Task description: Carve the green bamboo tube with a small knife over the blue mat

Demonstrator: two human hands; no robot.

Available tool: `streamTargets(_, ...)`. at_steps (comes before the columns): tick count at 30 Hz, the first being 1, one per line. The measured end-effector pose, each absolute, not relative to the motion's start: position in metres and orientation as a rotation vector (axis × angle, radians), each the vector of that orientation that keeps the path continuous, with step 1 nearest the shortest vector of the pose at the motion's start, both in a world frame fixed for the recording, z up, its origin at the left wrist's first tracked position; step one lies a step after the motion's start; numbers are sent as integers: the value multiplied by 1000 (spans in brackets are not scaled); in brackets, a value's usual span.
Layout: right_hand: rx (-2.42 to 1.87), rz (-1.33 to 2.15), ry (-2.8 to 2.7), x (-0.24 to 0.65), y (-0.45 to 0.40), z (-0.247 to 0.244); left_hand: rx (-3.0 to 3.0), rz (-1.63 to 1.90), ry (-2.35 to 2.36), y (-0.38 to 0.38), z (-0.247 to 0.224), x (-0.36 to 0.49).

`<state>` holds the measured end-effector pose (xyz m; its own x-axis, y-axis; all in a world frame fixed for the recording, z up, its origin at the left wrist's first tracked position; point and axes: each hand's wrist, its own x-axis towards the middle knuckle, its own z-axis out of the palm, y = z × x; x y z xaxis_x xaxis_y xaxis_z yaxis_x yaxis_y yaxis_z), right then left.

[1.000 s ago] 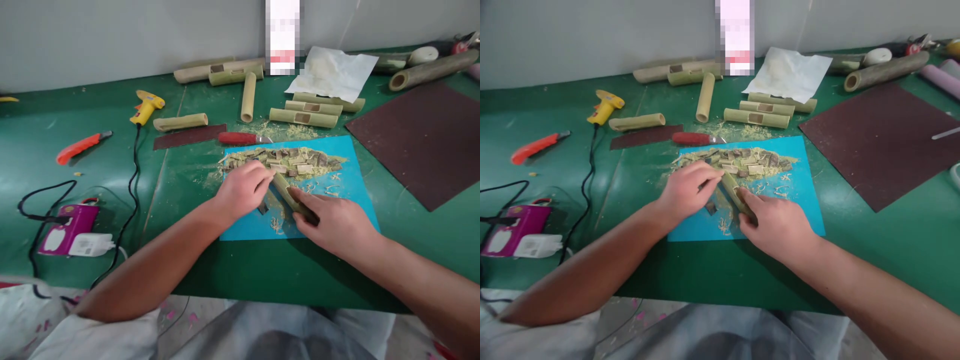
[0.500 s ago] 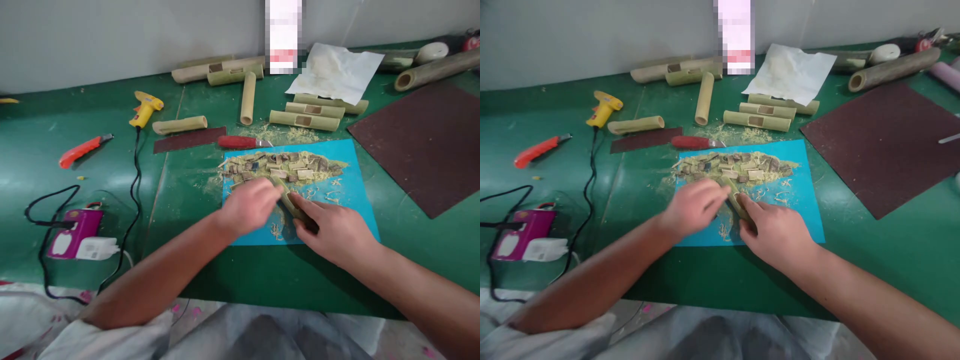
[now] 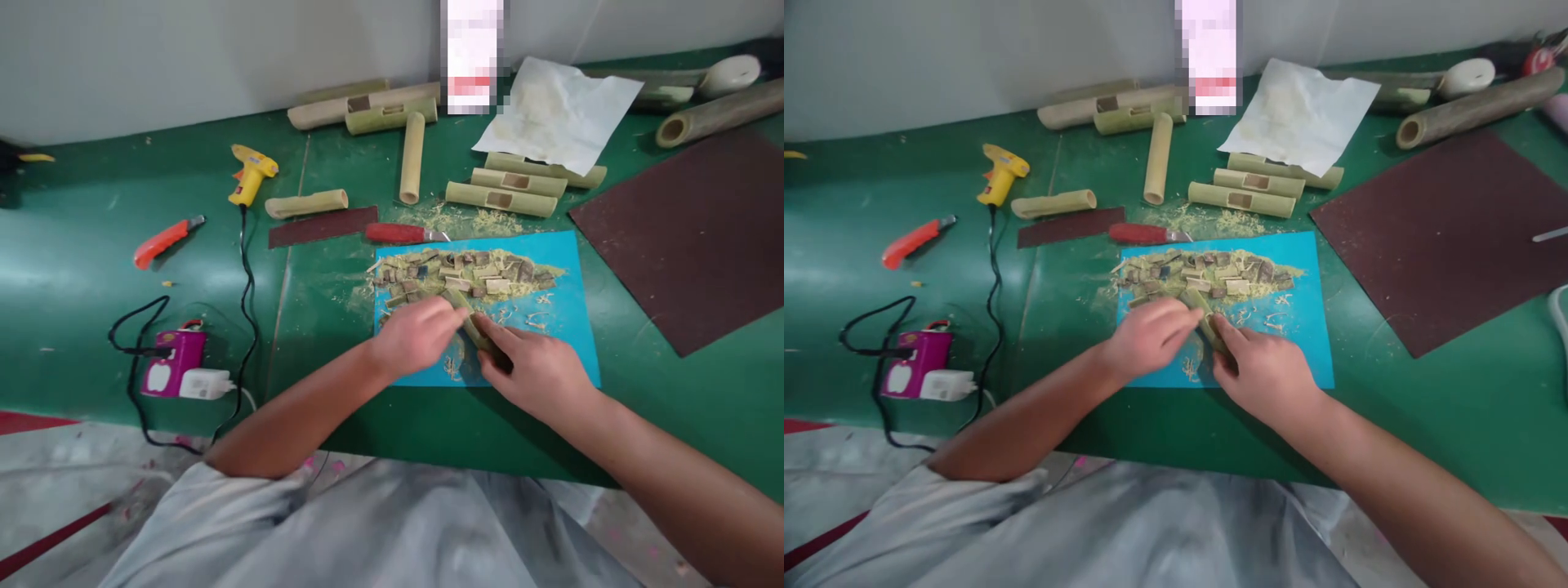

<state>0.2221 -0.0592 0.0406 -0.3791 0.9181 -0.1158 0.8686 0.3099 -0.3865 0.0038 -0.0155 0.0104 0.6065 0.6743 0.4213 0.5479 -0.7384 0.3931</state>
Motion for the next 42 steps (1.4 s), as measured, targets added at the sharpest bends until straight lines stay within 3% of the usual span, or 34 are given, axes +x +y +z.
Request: streamTargets(42,-1648,617,-2420,225,-60,33,2618,846,1107,-19,9,6)
